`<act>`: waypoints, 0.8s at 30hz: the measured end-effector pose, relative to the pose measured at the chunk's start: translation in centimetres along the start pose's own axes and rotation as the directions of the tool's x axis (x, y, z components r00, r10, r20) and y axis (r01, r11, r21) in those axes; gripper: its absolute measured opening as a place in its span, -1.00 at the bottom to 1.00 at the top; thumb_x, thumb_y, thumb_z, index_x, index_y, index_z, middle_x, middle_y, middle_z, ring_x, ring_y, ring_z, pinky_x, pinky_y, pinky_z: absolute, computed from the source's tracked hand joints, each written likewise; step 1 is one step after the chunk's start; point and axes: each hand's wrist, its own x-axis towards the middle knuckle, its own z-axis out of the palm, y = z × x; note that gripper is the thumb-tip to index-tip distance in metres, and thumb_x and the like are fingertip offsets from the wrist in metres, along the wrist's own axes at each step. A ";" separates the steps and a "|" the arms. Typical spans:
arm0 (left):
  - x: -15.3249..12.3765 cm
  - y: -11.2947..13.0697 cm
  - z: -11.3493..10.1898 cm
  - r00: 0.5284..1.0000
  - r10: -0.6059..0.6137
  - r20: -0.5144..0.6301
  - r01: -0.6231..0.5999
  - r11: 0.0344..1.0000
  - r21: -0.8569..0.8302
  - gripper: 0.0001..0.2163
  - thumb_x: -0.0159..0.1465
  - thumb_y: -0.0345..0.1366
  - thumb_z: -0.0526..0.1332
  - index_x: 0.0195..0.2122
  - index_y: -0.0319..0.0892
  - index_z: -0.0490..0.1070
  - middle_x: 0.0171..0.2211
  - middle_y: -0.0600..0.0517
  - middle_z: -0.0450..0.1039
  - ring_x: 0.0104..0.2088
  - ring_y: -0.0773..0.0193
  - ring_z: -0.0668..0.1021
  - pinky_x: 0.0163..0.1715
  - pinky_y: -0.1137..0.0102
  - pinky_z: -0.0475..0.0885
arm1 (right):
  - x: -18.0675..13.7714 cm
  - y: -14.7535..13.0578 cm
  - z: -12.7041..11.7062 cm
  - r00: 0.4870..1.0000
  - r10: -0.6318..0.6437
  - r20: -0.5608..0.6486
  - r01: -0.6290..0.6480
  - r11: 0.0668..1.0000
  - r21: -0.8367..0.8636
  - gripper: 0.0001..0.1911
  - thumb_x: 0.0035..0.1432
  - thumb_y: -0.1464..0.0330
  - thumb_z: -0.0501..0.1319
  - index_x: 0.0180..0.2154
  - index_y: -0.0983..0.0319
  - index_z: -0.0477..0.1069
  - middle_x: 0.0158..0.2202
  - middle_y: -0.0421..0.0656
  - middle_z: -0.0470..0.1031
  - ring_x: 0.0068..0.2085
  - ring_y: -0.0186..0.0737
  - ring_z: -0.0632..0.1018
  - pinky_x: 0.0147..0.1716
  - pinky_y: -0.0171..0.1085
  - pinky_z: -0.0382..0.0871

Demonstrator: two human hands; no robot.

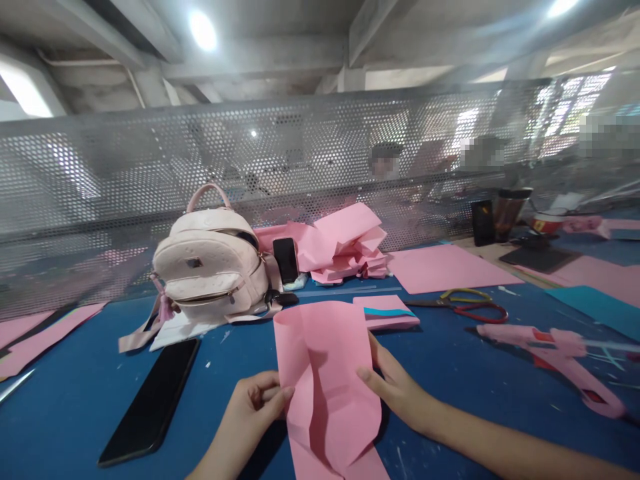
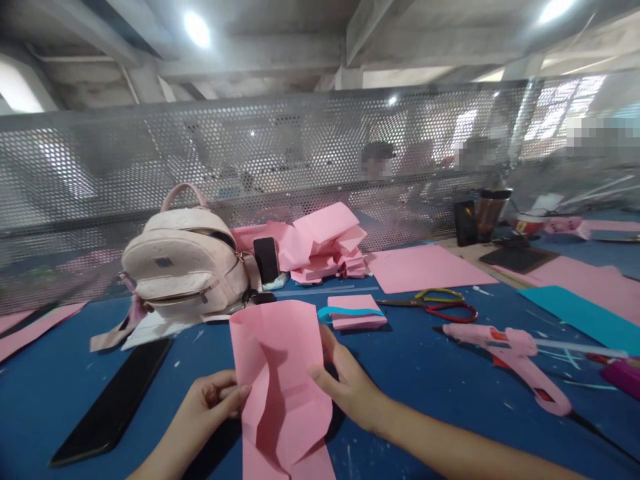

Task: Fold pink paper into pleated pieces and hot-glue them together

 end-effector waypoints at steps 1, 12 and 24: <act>0.0 0.0 0.0 1.000 -0.004 0.014 0.004 1.000 0.004 -0.62 0.06 0.05 0.39 -0.37 -0.23 0.59 -0.55 0.03 0.52 -0.55 0.35 0.48 -0.47 0.50 0.38 | 0.0 -0.1 0.1 0.999 0.006 0.032 -0.007 0.999 0.031 -0.34 0.28 -0.03 0.07 0.27 0.17 0.14 0.16 0.03 0.36 0.19 0.06 0.36 0.11 -0.07 0.34; 0.1 0.4 0.8 0.999 -0.001 0.045 -0.001 0.999 0.034 -0.59 0.13 0.07 0.34 -0.39 -0.26 0.58 -0.54 -0.01 0.55 -0.52 0.26 0.54 -0.48 0.48 0.39 | -1.2 -2.6 1.0 0.984 0.124 0.131 -0.141 0.981 0.130 -0.26 0.21 -0.16 0.05 0.21 0.19 0.24 0.03 0.05 0.45 0.05 0.05 0.46 0.01 -0.06 0.42; -0.2 0.2 0.8 0.997 -0.004 0.083 0.002 1.000 0.023 -0.55 0.18 0.08 0.29 -0.31 -0.31 0.59 -0.45 -0.10 0.58 -0.48 0.19 0.55 -0.39 0.36 0.44 | -1.3 -2.9 0.9 0.967 0.181 0.182 -0.210 0.965 0.157 -0.17 0.18 -0.18 0.07 0.26 0.23 0.18 0.06 0.07 0.43 0.13 0.11 0.39 0.09 -0.01 0.35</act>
